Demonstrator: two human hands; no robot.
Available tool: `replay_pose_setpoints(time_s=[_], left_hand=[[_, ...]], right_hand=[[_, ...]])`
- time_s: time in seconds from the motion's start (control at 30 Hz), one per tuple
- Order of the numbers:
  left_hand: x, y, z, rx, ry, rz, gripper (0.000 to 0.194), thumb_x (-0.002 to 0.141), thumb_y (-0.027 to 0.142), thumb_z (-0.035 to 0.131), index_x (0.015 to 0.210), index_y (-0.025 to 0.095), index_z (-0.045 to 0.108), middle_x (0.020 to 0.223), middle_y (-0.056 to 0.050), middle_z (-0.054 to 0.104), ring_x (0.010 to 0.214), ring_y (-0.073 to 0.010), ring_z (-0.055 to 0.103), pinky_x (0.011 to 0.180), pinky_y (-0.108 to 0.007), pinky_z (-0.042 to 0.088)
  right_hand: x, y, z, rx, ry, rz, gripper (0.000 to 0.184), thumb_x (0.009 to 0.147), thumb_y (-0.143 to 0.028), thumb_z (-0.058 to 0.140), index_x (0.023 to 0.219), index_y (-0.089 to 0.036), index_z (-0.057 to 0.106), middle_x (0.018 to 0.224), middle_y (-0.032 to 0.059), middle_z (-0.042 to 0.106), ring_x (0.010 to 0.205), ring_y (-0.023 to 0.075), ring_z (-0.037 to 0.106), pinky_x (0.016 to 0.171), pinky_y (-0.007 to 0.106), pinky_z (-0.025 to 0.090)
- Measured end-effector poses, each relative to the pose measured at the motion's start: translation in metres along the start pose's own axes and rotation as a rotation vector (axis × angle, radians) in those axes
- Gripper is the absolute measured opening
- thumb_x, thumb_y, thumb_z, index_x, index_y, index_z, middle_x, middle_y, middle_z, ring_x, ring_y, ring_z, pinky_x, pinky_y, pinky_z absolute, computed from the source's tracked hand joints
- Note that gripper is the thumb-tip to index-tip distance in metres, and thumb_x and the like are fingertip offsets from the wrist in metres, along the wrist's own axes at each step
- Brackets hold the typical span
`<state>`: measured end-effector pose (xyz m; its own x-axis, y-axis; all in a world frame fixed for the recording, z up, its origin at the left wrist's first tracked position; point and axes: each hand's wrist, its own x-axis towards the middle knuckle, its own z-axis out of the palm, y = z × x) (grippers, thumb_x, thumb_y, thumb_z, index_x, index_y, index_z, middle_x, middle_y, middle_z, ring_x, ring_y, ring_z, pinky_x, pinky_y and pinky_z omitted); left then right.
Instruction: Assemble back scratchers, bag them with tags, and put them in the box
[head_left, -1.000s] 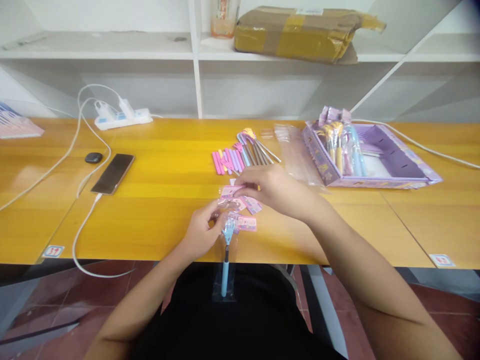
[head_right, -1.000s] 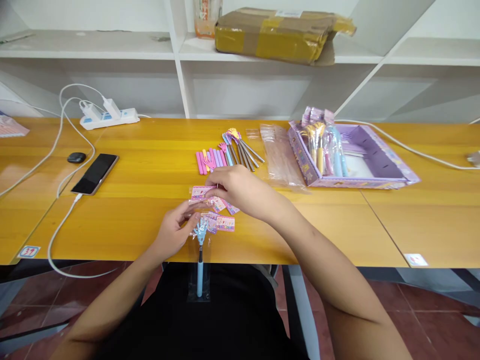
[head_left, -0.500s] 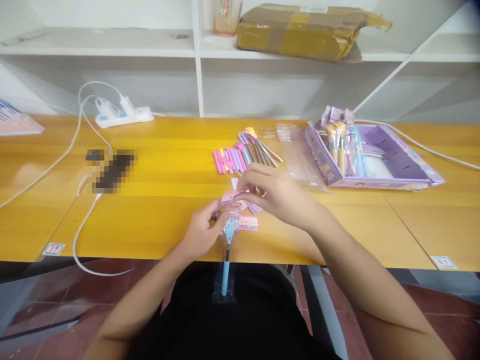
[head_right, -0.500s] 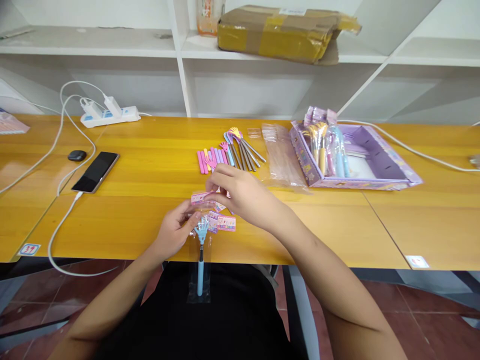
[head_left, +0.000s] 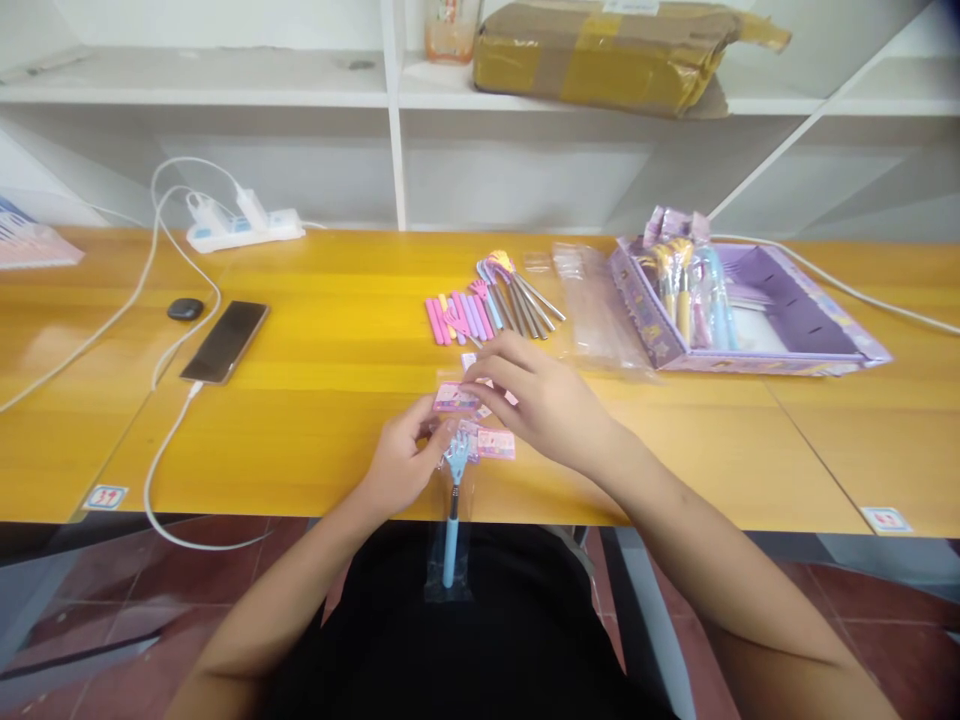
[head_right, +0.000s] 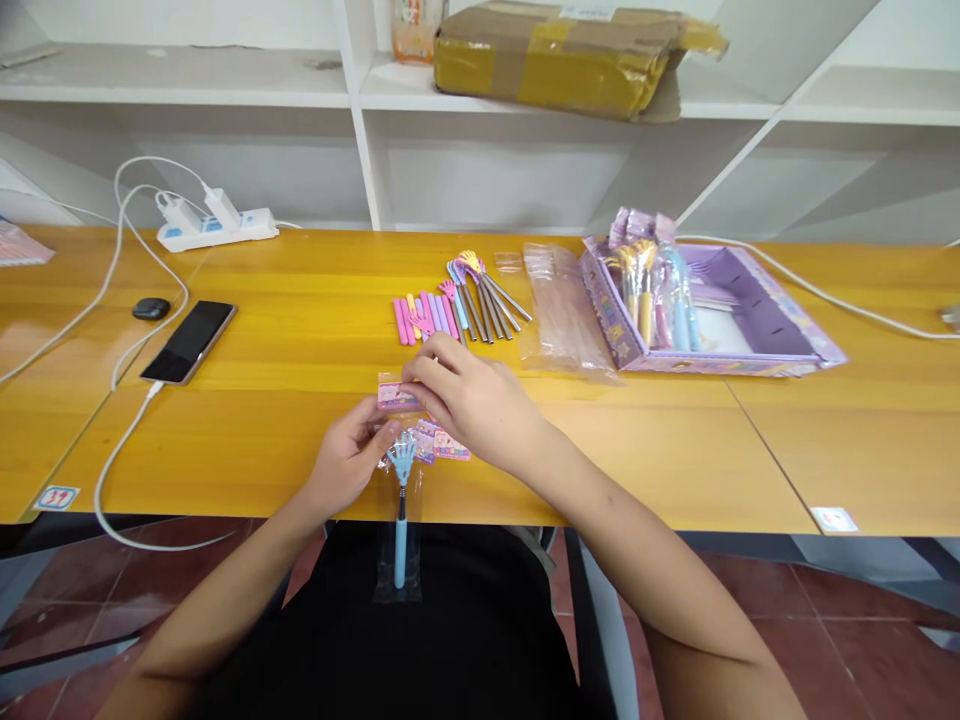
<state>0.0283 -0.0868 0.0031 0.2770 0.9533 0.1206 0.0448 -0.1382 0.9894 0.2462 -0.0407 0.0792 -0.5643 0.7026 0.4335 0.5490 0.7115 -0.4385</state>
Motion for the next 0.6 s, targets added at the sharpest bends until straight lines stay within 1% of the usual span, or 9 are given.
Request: replay_pose_setpoints(time_s=[0.1,0.17,0.27,0.33,0.37,0.43,0.5,0.57,0.6], left_hand=[[0.0,0.0,0.0,-0.013,0.014,0.003,0.035,0.109,0.045,0.064,0.132,0.02,0.07,0.117,-0.009,0.08,0.098,-0.0212,0.076,0.089,-0.031,0.06],[-0.001,0.0,0.0,-0.003,0.025,0.0,0.035,0.109,0.046,0.064,0.131,0.02,0.07,0.114,-0.008,0.079,0.097,-0.0213,0.076,0.088,-0.031,0.06],[-0.001,0.001,0.0,0.031,0.037,0.002,0.036,0.109,0.048,0.062,0.13,0.02,0.07,0.11,-0.008,0.079,0.098,-0.0223,0.076,0.09,-0.034,0.061],[-0.001,0.001,0.0,0.041,0.033,0.005,0.036,0.11,0.047,0.061,0.13,0.02,0.07,0.112,-0.009,0.079,0.1,-0.0231,0.077,0.091,-0.034,0.061],[-0.001,0.001,0.001,0.036,0.027,0.006,0.035,0.11,0.046,0.061,0.131,0.02,0.07,0.116,-0.01,0.079,0.102,-0.0234,0.077,0.092,-0.034,0.061],[-0.002,0.0,0.002,0.015,0.026,0.012,0.038,0.11,0.043,0.06,0.142,0.021,0.063,0.125,-0.011,0.078,0.106,-0.0234,0.078,0.093,-0.033,0.062],[-0.003,-0.005,0.003,0.018,0.049,0.055,0.051,0.111,0.038,0.059,0.159,0.026,0.046,0.134,-0.012,0.075,0.109,-0.0223,0.078,0.093,-0.033,0.062],[-0.004,-0.01,0.004,0.104,0.113,0.177,0.063,0.11,0.032,0.06,0.167,0.03,0.033,0.143,-0.013,0.07,0.111,-0.0215,0.077,0.093,-0.034,0.062],[-0.004,-0.013,0.004,0.182,0.143,0.247,0.063,0.109,0.03,0.061,0.166,0.03,0.034,0.146,-0.014,0.068,0.11,-0.0209,0.077,0.093,-0.034,0.062]], right_hand=[[0.001,0.0,0.0,0.005,-0.014,-0.002,0.02,0.112,-0.032,0.056,0.106,-0.02,0.072,0.105,0.0095,0.066,0.085,0.0196,0.064,0.079,0.036,0.054],[0.0,-0.001,-0.001,0.023,-0.042,-0.038,0.023,0.113,-0.033,0.055,0.106,-0.021,0.073,0.104,0.009,0.066,0.087,0.0201,0.065,0.08,0.036,0.054],[-0.002,-0.002,-0.003,0.026,-0.032,-0.071,0.023,0.113,-0.035,0.055,0.113,-0.022,0.073,0.115,0.0115,0.068,0.096,0.0224,0.067,0.085,0.038,0.055],[-0.001,-0.001,-0.003,0.038,0.012,-0.023,0.022,0.112,-0.034,0.058,0.124,-0.021,0.071,0.125,0.0133,0.068,0.095,0.0215,0.067,0.086,0.039,0.055],[0.0,0.0,-0.003,0.064,0.021,0.01,0.022,0.111,-0.032,0.06,0.127,-0.021,0.069,0.125,0.013,0.069,0.092,0.0203,0.067,0.085,0.038,0.054],[0.003,0.003,-0.002,0.156,-0.008,0.06,0.016,0.109,-0.029,0.062,0.12,-0.02,0.07,0.113,0.0089,0.072,0.084,0.0176,0.065,0.081,0.035,0.053],[0.006,0.005,-0.002,0.246,-0.031,0.093,0.012,0.108,-0.026,0.063,0.105,-0.02,0.072,0.095,0.004,0.072,0.079,0.016,0.064,0.077,0.032,0.05],[0.009,0.007,-0.001,0.295,-0.009,0.121,0.014,0.107,-0.026,0.064,0.097,-0.02,0.072,0.088,0.0021,0.071,0.077,0.0149,0.063,0.075,0.03,0.048],[0.009,0.007,-0.001,0.306,0.007,0.13,0.014,0.107,-0.026,0.065,0.096,-0.02,0.072,0.087,0.0018,0.071,0.076,0.0145,0.062,0.074,0.03,0.048]])
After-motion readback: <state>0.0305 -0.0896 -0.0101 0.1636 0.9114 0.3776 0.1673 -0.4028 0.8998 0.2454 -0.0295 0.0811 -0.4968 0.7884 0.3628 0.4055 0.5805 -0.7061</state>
